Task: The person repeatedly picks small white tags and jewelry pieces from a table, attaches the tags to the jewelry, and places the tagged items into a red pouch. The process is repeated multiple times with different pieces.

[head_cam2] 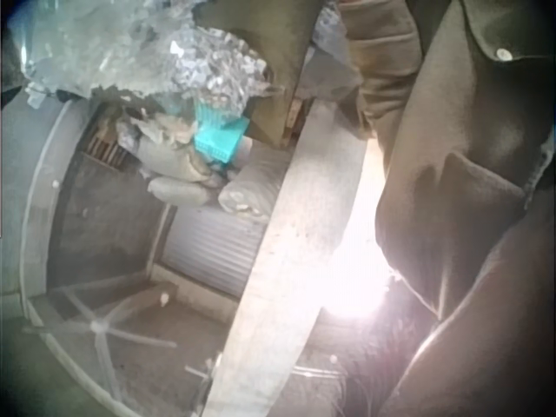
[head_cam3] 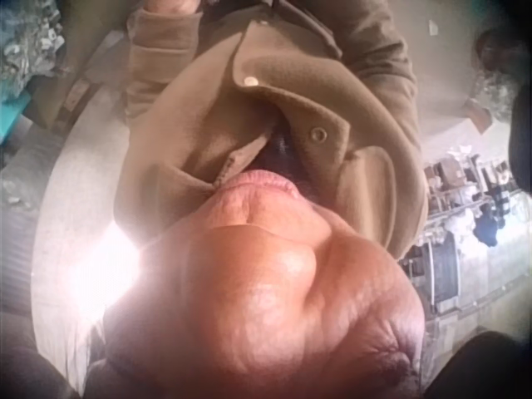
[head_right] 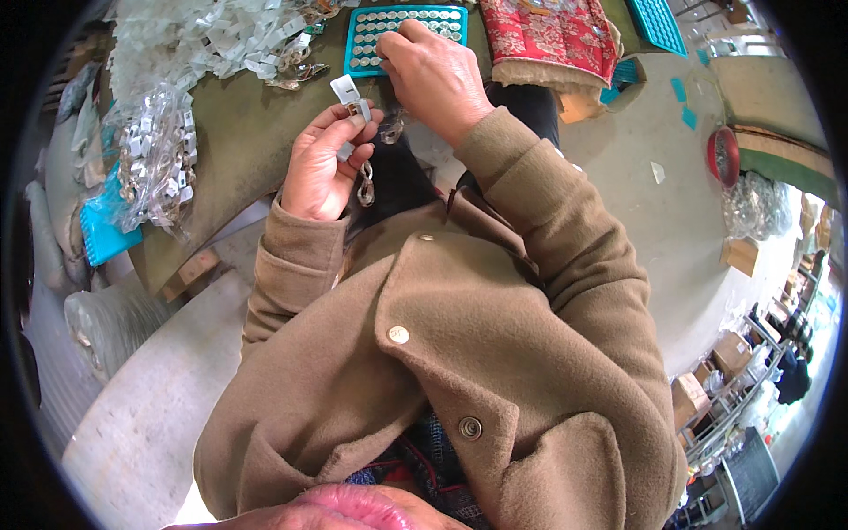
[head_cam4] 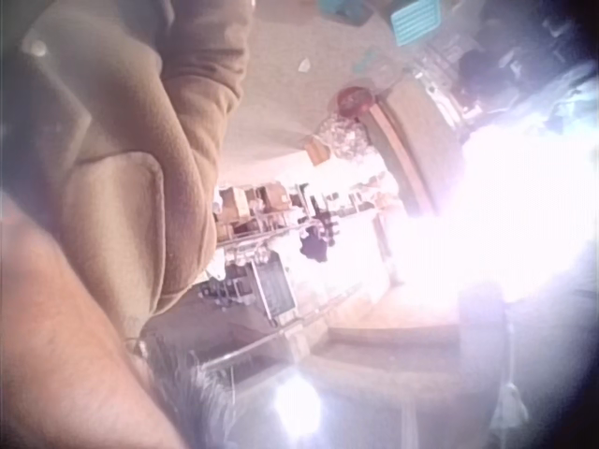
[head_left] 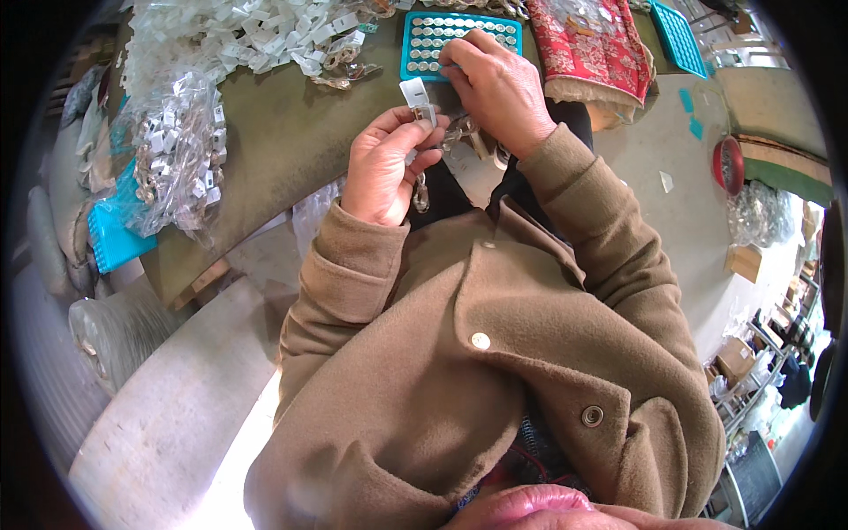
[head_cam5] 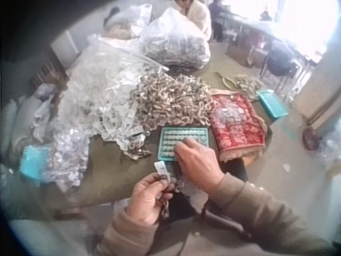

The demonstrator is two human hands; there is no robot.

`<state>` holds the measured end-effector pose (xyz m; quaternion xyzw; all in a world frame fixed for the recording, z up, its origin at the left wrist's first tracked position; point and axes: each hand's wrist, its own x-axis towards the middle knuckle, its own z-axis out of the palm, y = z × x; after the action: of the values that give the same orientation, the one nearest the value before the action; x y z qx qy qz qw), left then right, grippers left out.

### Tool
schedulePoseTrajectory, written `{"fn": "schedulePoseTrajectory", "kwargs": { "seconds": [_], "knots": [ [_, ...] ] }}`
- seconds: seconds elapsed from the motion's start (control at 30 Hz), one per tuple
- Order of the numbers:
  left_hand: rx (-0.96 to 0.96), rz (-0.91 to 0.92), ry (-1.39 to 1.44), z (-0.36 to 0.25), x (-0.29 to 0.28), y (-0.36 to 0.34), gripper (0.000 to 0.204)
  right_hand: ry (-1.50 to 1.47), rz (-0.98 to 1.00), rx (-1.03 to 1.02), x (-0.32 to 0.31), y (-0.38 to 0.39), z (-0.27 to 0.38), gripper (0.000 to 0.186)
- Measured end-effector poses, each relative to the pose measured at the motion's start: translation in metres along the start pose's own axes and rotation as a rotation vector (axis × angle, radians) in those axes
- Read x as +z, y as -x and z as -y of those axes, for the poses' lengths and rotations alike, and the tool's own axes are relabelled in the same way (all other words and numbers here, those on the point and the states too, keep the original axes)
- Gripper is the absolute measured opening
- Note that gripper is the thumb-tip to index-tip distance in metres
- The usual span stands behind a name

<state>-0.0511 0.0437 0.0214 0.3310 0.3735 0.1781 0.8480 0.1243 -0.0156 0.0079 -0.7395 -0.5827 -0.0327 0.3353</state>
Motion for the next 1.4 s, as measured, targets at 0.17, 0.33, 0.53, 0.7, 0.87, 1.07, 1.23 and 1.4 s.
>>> {"fn": "schedulePoseTrajectory", "kwargs": {
  "seconds": [0.17,0.33,0.53,0.7,0.87,1.07,1.23,1.4],
  "knots": [
    [-0.014,-0.014,0.019,-0.008,-0.005,-0.007,0.028,-0.022,-0.01,-0.005,0.0,-0.004,-0.002,0.01],
    [-0.023,0.028,0.084,-0.014,-0.009,-0.011,0.029,-0.105,0.041,-0.049,0.006,-0.007,-0.001,0.014],
    [-0.004,0.027,0.075,-0.018,-0.011,-0.013,0.03,-0.084,0.109,-0.064,0.001,-0.008,0.0,0.013],
    [0.007,0.011,0.075,-0.018,-0.008,-0.014,0.03,-0.066,0.18,-0.113,-0.004,-0.016,-0.003,0.013],
    [0.015,0.028,0.054,-0.019,-0.007,-0.012,0.031,-0.187,0.119,-0.069,-0.016,-0.022,0.003,0.017],
    [0.046,0.015,-0.005,-0.016,0.0,-0.007,0.031,-0.352,0.077,-0.086,-0.024,-0.006,0.026,0.015],
    [0.098,-0.013,-0.071,-0.014,0.003,0.0,0.031,-0.409,0.081,-0.069,-0.02,0.001,0.031,0.012],
    [0.081,-0.007,-0.065,-0.011,-0.002,0.007,0.032,-0.461,0.079,-0.064,-0.017,0.008,0.031,0.008]
  ]
}}
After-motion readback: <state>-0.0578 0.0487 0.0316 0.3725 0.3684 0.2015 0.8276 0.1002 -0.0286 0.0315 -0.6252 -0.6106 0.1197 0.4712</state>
